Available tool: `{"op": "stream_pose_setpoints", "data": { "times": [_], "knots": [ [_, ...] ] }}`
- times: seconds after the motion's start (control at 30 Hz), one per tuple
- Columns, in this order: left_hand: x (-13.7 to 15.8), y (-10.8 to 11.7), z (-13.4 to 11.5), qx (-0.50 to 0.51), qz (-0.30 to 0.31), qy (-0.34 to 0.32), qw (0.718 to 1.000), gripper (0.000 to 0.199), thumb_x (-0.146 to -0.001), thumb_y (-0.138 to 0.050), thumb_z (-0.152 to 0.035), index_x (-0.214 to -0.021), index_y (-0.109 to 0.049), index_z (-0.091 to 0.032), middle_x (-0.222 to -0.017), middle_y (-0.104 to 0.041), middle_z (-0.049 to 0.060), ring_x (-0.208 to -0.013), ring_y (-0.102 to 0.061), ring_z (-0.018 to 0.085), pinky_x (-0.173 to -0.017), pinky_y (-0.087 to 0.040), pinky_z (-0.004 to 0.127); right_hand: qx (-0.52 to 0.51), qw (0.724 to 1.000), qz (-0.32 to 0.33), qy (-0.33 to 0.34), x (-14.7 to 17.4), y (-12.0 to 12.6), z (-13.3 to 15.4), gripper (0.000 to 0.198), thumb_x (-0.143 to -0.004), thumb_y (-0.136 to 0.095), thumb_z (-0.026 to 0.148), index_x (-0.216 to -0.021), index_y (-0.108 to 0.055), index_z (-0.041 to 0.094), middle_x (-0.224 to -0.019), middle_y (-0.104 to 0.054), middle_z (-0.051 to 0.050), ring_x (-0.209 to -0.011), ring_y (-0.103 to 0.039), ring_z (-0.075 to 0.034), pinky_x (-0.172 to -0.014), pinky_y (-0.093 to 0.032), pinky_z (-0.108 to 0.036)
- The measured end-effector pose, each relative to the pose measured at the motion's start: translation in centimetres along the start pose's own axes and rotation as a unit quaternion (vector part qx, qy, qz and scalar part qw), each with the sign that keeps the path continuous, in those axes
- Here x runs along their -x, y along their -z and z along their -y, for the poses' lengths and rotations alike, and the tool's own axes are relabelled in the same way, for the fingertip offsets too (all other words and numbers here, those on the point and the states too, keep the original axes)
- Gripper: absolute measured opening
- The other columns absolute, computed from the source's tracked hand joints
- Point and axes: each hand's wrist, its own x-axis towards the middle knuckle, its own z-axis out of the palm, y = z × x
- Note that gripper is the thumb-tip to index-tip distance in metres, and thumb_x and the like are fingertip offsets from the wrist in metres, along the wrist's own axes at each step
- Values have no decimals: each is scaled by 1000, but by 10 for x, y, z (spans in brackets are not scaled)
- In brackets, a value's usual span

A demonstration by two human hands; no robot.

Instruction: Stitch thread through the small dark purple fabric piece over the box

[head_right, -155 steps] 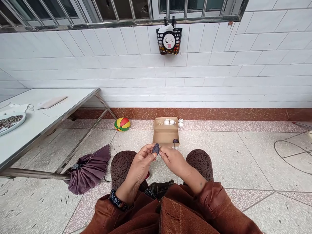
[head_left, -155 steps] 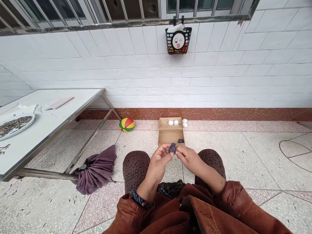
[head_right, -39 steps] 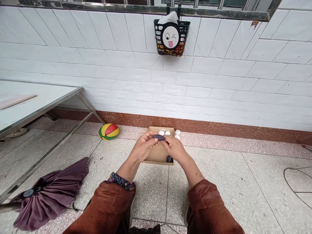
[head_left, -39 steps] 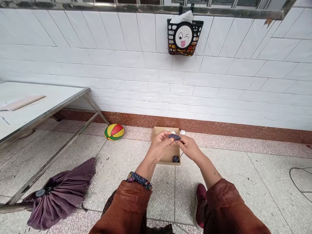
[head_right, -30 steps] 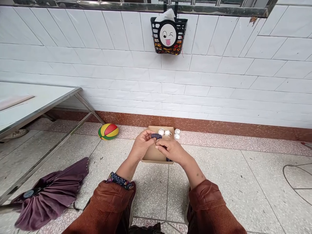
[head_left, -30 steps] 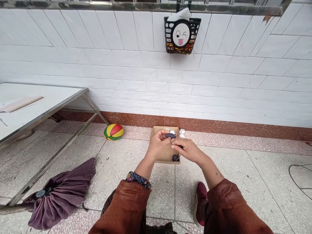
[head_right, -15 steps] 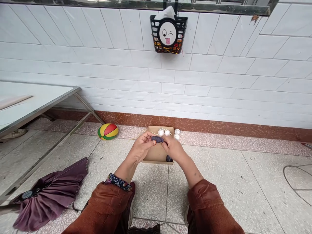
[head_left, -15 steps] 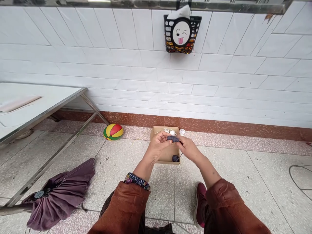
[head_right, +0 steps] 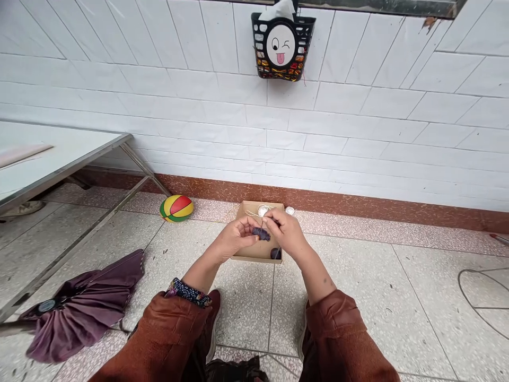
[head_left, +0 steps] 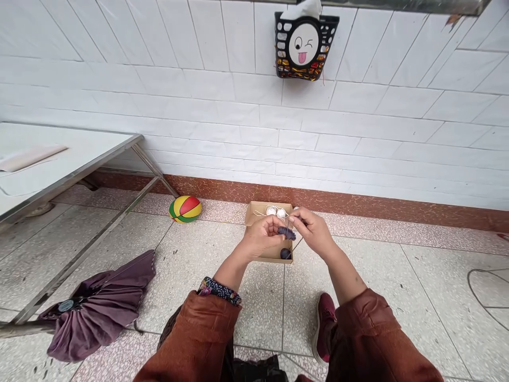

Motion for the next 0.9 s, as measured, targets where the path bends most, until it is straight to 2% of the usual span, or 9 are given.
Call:
{"op": "stream_pose_setpoints", "data": {
  "times": [0.1,0.23,0.33,0.43,0.53,0.6,0.67,0.8,0.9],
  "knots": [
    [2,-2,-2,60,13,-5,998,25,-67,-79,-18,-87,-64,-17,-86,-69,3,-80,-64,14,-76,-48,27,-1,1000,10,-28,1,-10,-17,17,-95,-52,28,-83,-60,21,-74,-62,0,-66,-55,-15,-64,-42,-26],
    [-3,0,2,112,-81,-33,990,28,-66,-81,-23,-85,-62,-17,-83,-67,1,-75,-61,12,-72,-49,26,57,996,60,-26,5,-24,-25,13,-95,-52,22,-88,-63,21,-79,-65,-2,-72,-59,-17,-64,-41,-26],
    [-8,3,6,83,-154,-45,984,28,-65,-79,-21,-85,-60,-17,-80,-66,-1,-73,-60,11,-73,-49,26,112,988,102,-4,9,-27,-19,15,-97,-52,24,-90,-64,21,-86,-68,-3,-74,-61,-17,-64,-40,-26],
    [-12,7,9,5,-175,-62,983,27,-64,-76,-17,-85,-59,-17,-83,-67,1,-77,-63,13,-76,-49,27,139,980,138,30,12,-24,-8,14,-98,-53,23,-89,-63,21,-86,-68,-2,-73,-60,-16,-64,-40,-25],
    [-13,8,12,-88,-168,-64,980,25,-64,-73,-15,-85,-60,-17,-84,-68,2,-77,-63,14,-72,-48,27,132,977,151,66,11,-17,3,16,-98,-53,24,-87,-62,20,-82,-67,-2,-72,-59,-16,-65,-41,-26],
    [-12,7,12,-135,-148,-60,978,24,-64,-72,-14,-84,-60,-17,-80,-66,1,-70,-60,13,-67,-46,26,97,984,132,74,9,-11,7,19,-100,-51,27,-85,-62,20,-81,-66,-2,-73,-60,-16,-67,-42,-26],
    [-8,5,9,-149,-103,-49,982,22,-64,-72,-12,-82,-60,-17,-76,-63,-1,-65,-56,10,-64,-43,24,46,992,94,71,6,-5,7,21,-100,-50,27,-85,-62,21,-81,-66,-2,-75,-60,-16,-70,-44,-27],
    [1,1,1,-82,14,-2,997,22,-67,-72,-12,-85,-60,-16,-80,-67,1,-70,-60,11,-67,-44,25,-1,999,28,42,3,-1,-3,20,-98,-51,26,-83,-63,21,-79,-66,-2,-75,-60,-16,-71,-44,-27],
    [5,0,-4,5,35,13,999,23,-69,-76,-16,-86,-61,-16,-85,-70,3,-79,-64,14,-74,-47,27,4,1000,-8,4,2,-7,-13,20,-97,-52,28,-82,-62,21,-76,-64,-1,-73,-59,-17,-69,-43,-27]
  ]
}}
